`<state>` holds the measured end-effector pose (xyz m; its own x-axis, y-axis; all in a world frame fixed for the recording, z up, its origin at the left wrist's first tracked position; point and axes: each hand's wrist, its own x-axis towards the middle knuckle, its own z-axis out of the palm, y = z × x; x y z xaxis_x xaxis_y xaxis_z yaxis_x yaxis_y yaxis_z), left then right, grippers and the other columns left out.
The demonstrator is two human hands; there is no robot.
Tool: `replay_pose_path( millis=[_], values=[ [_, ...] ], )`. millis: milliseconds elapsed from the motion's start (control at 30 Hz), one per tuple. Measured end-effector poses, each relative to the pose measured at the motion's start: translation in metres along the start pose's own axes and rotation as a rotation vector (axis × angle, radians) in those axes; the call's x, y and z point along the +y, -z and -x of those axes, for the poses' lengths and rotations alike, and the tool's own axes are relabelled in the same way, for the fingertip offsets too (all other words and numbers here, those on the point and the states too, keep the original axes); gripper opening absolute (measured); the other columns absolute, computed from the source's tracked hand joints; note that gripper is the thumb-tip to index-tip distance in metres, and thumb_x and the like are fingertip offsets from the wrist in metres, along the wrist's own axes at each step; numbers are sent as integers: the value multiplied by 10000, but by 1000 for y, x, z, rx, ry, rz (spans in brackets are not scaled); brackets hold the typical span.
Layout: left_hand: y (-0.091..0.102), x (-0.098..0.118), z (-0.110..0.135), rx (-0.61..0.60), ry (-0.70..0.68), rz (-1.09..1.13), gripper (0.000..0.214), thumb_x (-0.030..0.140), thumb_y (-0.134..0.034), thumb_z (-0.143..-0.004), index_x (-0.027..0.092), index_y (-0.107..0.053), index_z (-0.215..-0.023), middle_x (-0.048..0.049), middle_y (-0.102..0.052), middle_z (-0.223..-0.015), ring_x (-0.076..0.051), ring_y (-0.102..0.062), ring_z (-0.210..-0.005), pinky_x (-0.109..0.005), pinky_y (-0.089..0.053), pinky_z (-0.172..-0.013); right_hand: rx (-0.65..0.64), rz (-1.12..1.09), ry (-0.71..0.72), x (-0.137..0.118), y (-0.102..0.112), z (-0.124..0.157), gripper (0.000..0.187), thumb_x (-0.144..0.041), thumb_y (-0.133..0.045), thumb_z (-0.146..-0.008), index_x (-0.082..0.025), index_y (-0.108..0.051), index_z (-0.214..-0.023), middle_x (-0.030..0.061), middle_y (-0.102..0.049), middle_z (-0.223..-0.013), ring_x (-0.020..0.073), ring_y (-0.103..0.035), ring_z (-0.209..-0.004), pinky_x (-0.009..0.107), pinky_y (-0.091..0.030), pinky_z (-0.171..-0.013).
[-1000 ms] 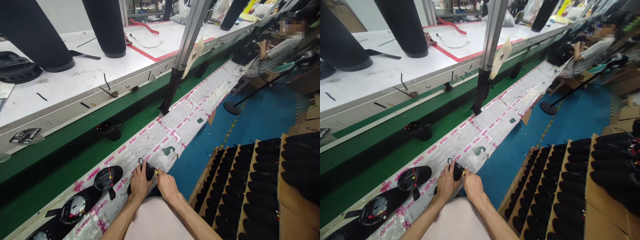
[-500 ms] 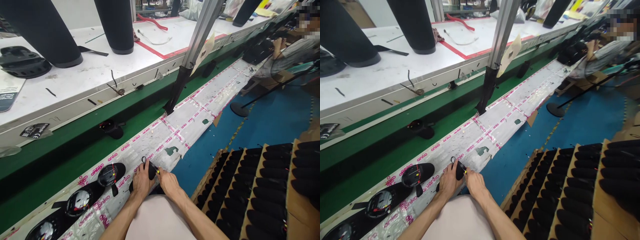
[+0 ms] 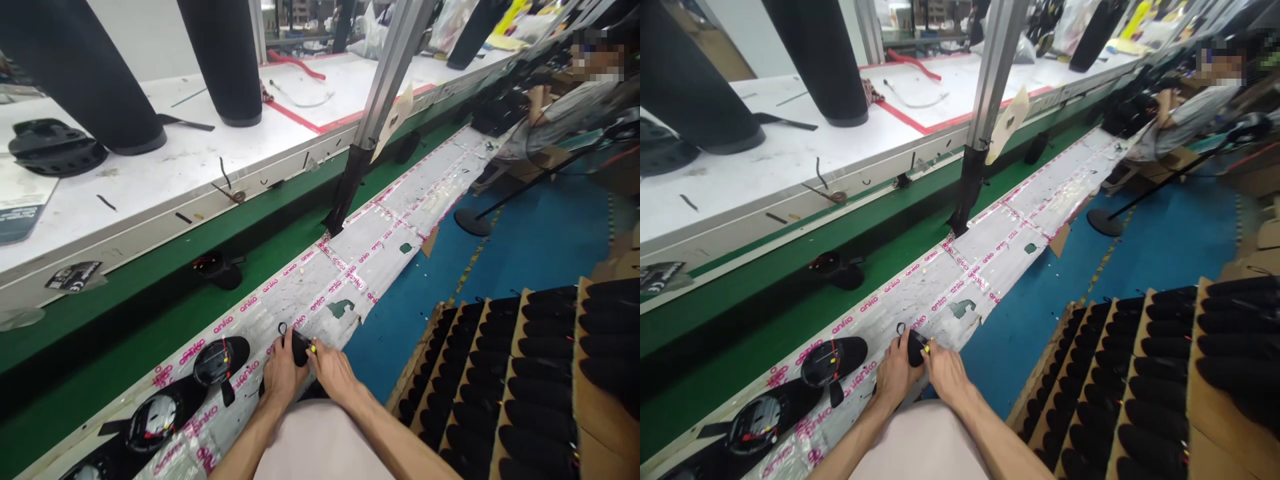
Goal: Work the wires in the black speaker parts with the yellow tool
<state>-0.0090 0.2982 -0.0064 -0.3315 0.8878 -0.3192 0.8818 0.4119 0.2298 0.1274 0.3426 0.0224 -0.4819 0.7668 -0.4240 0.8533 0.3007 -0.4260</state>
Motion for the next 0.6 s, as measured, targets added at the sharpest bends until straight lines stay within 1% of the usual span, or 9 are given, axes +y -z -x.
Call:
replay_pose_path(
  millis=[33, 100, 167, 233, 367, 467, 600],
  values=[
    [1, -1, -1, -14, 18, 21, 743, 399, -610, -850, 192, -347, -1513, -145, -594, -1227, -312, -638, -1026, -374, -490, -778, 61, -32, -15, 2, -3, 4, 361, -317, -294, -1073, -175, -556, -1278, 105, -762, -1037, 218, -734, -951, 275, -485, -773],
    [3, -2, -2, -29, 31, 47, 780, 378, -639, -818, 202, -338, -1516, -144, -593, -1249, -318, -640, -1035, -382, -487, -794, 191, -115, -79, 7, -8, 10, 393, -345, -252, -1083, -169, -568, -1236, 105, -760, -1017, 218, -736, -915, 270, -466, -737],
    [4, -3, -2, -30, 36, 59, 827, 347, -674, -776, 216, -330, -1517, -134, -597, -1250, -320, -636, -1056, -379, -484, -809, 245, -186, -131, 14, -14, 13, 383, -358, -277, -1079, -165, -600, -1154, 100, -762, -949, 228, -738, -859, 269, -444, -685],
    [3, -4, -2, -32, 49, 69, 849, 339, -689, -752, 219, -332, -1512, -126, -602, -1239, -323, -636, -1064, -378, -484, -808, 225, -218, -142, 20, -19, 13, 351, -354, -316, -1071, -173, -606, -1152, 90, -763, -917, 232, -739, -836, 268, -429, -662],
    [1, -7, -2, -15, 46, 99, 818, 359, -683, -752, 196, -357, -1484, -133, -608, -1244, -337, -636, -1091, -394, -492, -815, 215, -251, -167, 20, -25, 13, 349, -350, -323, -1074, -181, -536, -1292, 92, -768, -984, 231, -739, -905, 266, -439, -699],
    [0, -9, -2, -6, 33, 137, 775, 398, -680, -767, 180, -385, -1450, -147, -608, -1279, -335, -632, -1124, -397, -492, -839, 176, -199, -162, 12, -28, 14, 329, -333, -309, -1080, -173, -556, -1226, 94, -769, -947, 223, -743, -884, 261, -430, -676],
    [3, -9, -3, -16, 28, 148, 779, 443, -689, -775, 168, -388, -1438, -165, -600, -1308, -331, -631, -1139, -388, -490, -844, 137, -142, -87, 6, -30, 16, 259, -316, -373, -1063, -196, -598, -1102, 67, -764, -837, 217, -745, -788, 263, -403, -629]
  ],
)
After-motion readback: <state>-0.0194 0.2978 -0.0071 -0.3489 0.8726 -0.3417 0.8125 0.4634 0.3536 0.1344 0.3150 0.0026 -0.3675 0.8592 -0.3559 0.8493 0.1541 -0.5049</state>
